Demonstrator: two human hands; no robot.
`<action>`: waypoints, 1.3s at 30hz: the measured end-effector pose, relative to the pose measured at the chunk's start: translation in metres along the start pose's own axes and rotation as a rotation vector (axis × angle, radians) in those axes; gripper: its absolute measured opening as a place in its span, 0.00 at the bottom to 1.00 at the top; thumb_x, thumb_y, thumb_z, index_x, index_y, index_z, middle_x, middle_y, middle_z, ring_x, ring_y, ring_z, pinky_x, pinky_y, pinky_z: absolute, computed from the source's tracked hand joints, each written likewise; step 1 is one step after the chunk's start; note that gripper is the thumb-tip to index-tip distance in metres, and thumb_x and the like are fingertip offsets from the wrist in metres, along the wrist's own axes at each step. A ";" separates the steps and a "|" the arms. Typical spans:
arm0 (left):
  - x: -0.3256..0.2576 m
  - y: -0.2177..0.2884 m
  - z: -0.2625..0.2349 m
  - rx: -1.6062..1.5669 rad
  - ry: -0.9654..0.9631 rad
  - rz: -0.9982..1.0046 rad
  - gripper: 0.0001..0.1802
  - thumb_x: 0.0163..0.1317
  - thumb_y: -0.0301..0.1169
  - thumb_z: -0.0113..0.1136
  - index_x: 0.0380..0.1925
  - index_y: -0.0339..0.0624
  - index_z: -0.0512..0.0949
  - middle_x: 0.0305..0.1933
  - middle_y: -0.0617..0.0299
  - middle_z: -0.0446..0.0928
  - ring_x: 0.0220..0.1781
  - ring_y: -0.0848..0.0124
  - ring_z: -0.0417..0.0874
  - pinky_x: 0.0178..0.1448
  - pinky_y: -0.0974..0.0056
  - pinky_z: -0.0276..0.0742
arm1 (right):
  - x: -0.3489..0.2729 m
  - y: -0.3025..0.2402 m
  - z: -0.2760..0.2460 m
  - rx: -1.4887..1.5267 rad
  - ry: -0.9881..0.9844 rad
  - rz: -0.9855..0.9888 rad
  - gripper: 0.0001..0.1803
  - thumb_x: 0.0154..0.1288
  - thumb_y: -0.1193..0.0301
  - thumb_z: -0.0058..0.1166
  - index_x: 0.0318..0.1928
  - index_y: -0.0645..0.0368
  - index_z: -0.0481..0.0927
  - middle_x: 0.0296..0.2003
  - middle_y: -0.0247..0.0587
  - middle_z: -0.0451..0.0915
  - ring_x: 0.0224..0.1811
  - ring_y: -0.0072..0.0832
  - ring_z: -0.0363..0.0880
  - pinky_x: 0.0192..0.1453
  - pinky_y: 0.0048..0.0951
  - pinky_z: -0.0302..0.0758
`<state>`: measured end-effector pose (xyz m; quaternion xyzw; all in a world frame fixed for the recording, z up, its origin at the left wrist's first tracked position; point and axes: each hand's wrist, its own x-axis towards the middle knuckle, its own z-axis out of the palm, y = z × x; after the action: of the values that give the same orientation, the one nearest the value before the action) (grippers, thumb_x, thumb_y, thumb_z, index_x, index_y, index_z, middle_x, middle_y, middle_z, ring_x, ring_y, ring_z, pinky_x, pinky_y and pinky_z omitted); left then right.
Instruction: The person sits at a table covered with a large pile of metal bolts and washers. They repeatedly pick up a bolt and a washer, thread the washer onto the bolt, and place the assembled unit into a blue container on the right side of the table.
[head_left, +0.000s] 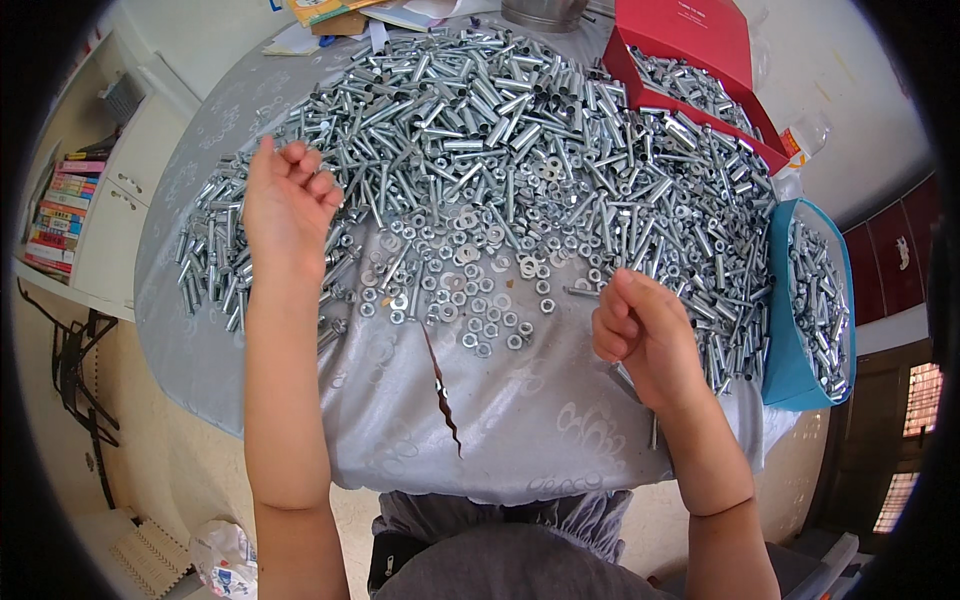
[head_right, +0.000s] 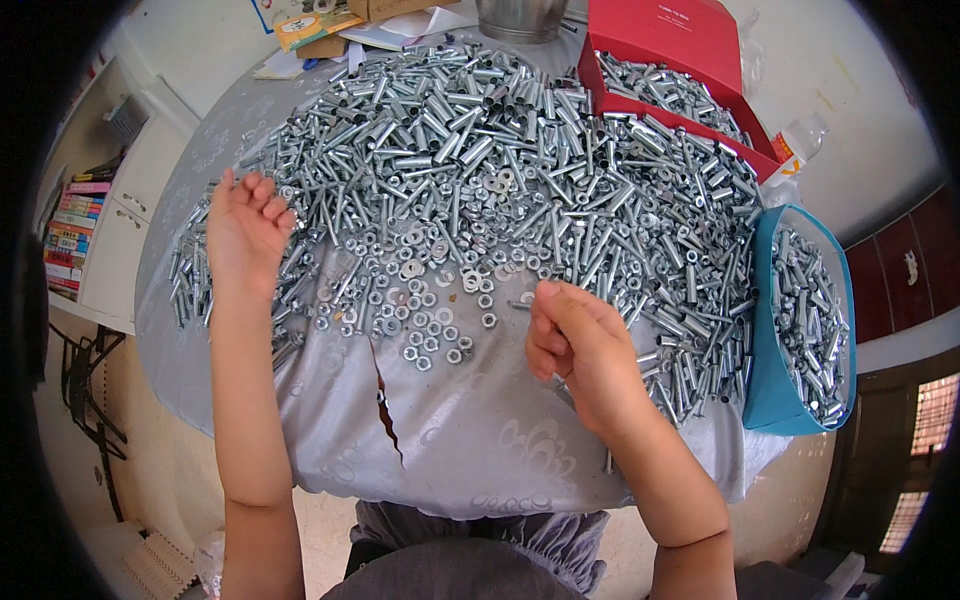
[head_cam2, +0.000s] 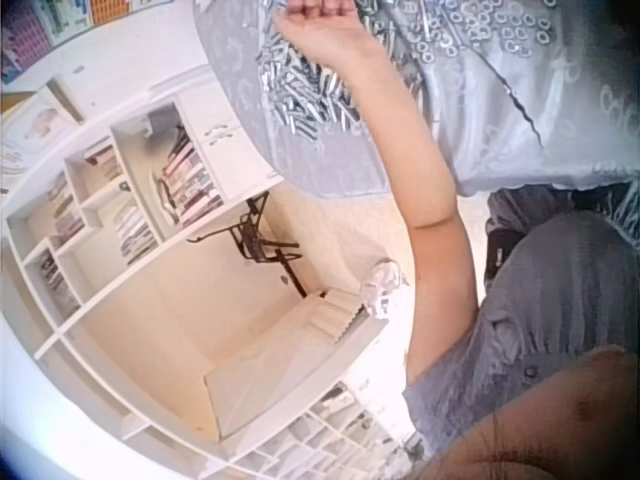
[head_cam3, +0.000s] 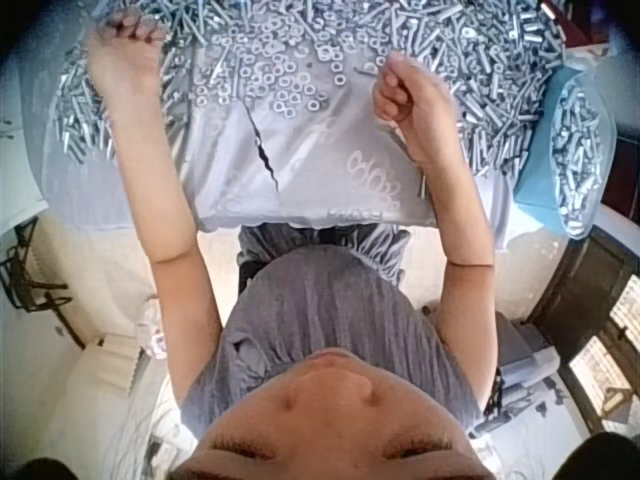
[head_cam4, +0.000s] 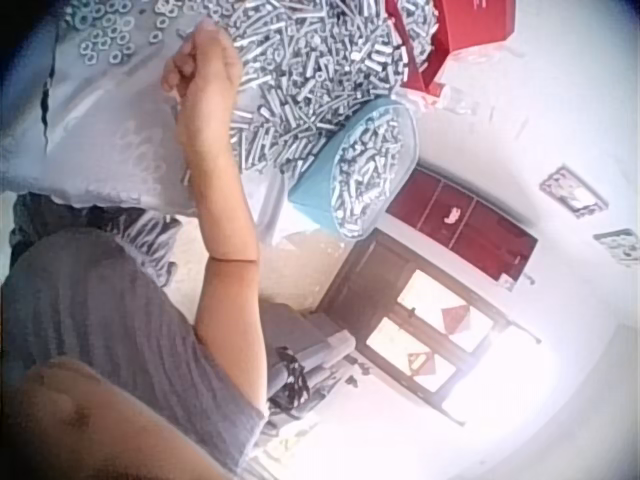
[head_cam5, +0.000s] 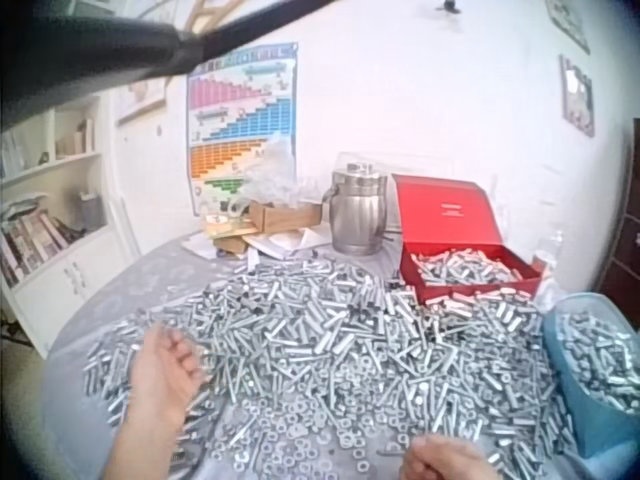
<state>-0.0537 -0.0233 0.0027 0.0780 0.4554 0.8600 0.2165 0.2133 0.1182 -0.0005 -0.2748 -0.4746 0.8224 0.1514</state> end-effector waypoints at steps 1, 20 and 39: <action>0.000 0.000 0.000 0.022 -0.007 0.044 0.16 0.64 0.45 0.43 0.24 0.47 0.65 0.22 0.69 0.63 0.22 0.76 0.60 0.29 0.70 0.59 | 0.000 0.000 0.000 -0.002 0.000 0.002 0.17 0.66 0.63 0.41 0.21 0.55 0.64 0.14 0.26 0.56 0.16 0.19 0.59 0.22 0.21 0.58; -0.036 -0.056 0.024 1.424 -0.410 0.570 0.13 0.49 0.26 0.59 0.36 0.42 0.69 0.28 0.59 0.74 0.30 0.61 0.77 0.34 0.60 0.71 | -0.002 0.003 0.002 -0.092 -0.006 -0.006 0.15 0.65 0.63 0.43 0.23 0.56 0.67 0.17 0.29 0.63 0.18 0.20 0.62 0.24 0.19 0.60; -0.039 -0.050 0.031 1.240 -0.271 0.660 0.21 0.46 0.22 0.58 0.44 0.41 0.70 0.32 0.60 0.75 0.32 0.71 0.77 0.39 0.68 0.73 | -0.001 0.006 0.002 -0.114 -0.029 -0.008 0.15 0.66 0.64 0.43 0.23 0.58 0.67 0.17 0.28 0.62 0.19 0.19 0.62 0.24 0.19 0.59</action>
<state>0.0063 0.0070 -0.0182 0.4267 0.7821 0.4462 -0.0845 0.2130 0.1130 -0.0042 -0.2689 -0.5241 0.7972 0.1319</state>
